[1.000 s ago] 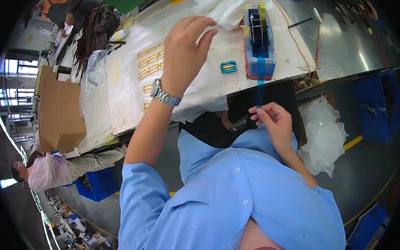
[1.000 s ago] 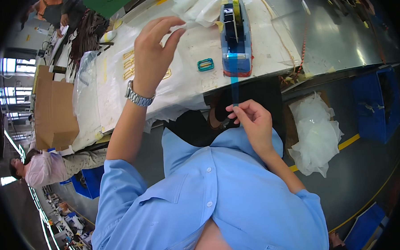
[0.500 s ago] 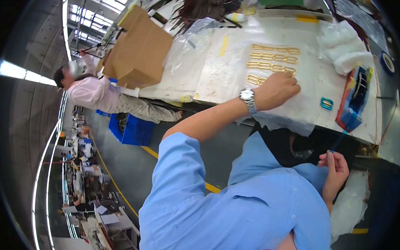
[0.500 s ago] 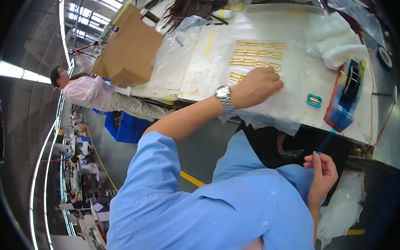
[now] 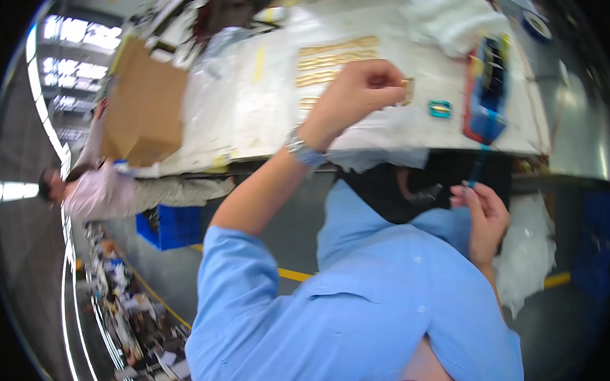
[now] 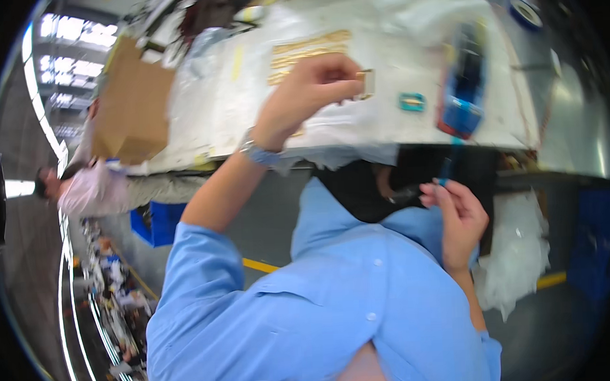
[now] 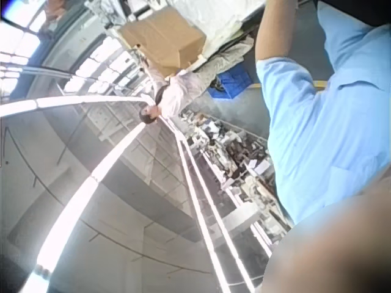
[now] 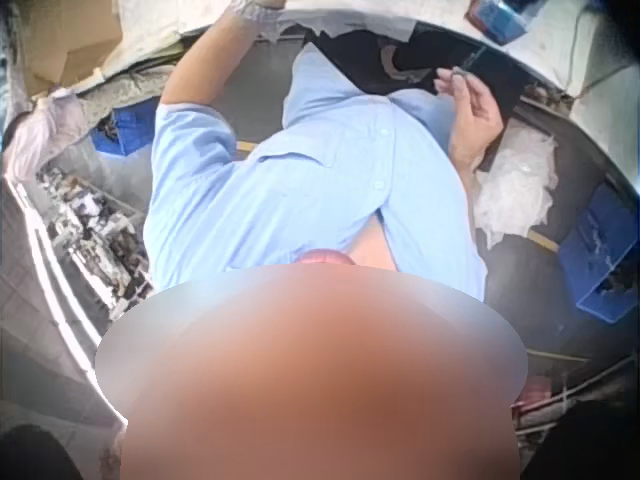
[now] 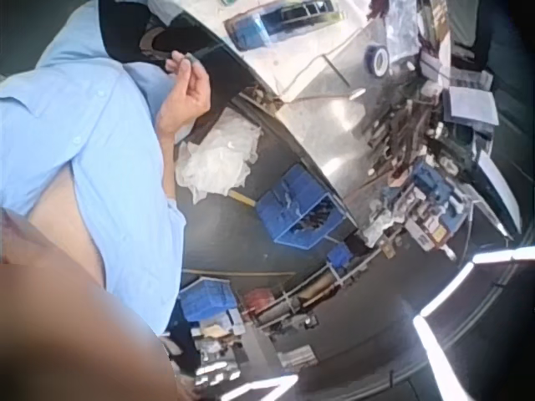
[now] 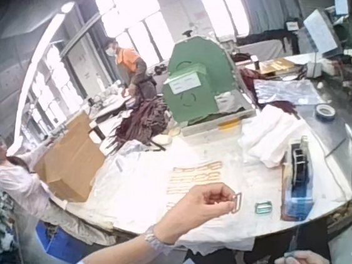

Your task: Unpacking gold-colored buckles from packaging and applying protective blue tape to them.

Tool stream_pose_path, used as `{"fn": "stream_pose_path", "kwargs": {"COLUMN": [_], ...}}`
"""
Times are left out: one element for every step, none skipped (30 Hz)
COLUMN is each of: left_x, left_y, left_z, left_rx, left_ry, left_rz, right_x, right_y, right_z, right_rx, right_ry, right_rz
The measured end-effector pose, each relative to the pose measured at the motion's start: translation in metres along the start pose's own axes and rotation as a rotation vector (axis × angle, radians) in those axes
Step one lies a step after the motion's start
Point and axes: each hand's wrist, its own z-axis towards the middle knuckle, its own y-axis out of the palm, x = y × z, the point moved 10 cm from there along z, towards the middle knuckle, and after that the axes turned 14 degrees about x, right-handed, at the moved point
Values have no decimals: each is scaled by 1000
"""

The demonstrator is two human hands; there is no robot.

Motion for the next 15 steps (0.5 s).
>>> {"fn": "stream_pose_path", "kwargs": {"left_x": [-3, 1, 3, 3, 1, -2, -4, -6, -7, -8, -8, -9, -11, -11, -10], "left_y": [17, 34, 53, 74, 89, 101, 115, 122, 128, 133, 137, 139, 141, 143, 145], "left_z": [-11, -20, -33, -46, -52, -57, -60, -63, -65, -67, -68, -69, -69, -70, -70], "left_rx": [-101, -137, -165, -231, -257, -270, -313, -317, -319, -329, -337, -331, -324, -330, -336], "left_ry": [-94, -159, -231, -231, -269, -311, -310, -319, -329, -367, -368, -378, -388, -388, -371], "left_rz": [-143, -195, -225, -256, -349, -432, -440, -437, -432, -434, -434, -421, -408, -406, -393], "right_x": [-6, -5, -2, -3, -5, -4, -3, -4, -6, -7, -9, -11, -10, -10, -11], "right_y": [6, 9, 10, 11, 10, 7, 4, 1, 1, 2, 1, 2, 3, 2, 1], "right_z": [-1, 0, -1, -2, 0, 0, 0, 0, -2, -3, -3, -5, -6, -5, -5], "right_rx": [-22, -49, -73, -80, -96, -90, -88, -66, -85, -106, -98, -115, -134, -129, -132], "right_ry": [-2, -4, -1, 1, -16, -22, -26, -30, -35, -40, -40, -16, 9, 9, 5], "right_rz": [34, 57, 90, 102, 110, 96, 85, 82, 94, 107, 107, 116, 126, 128, 125]}}
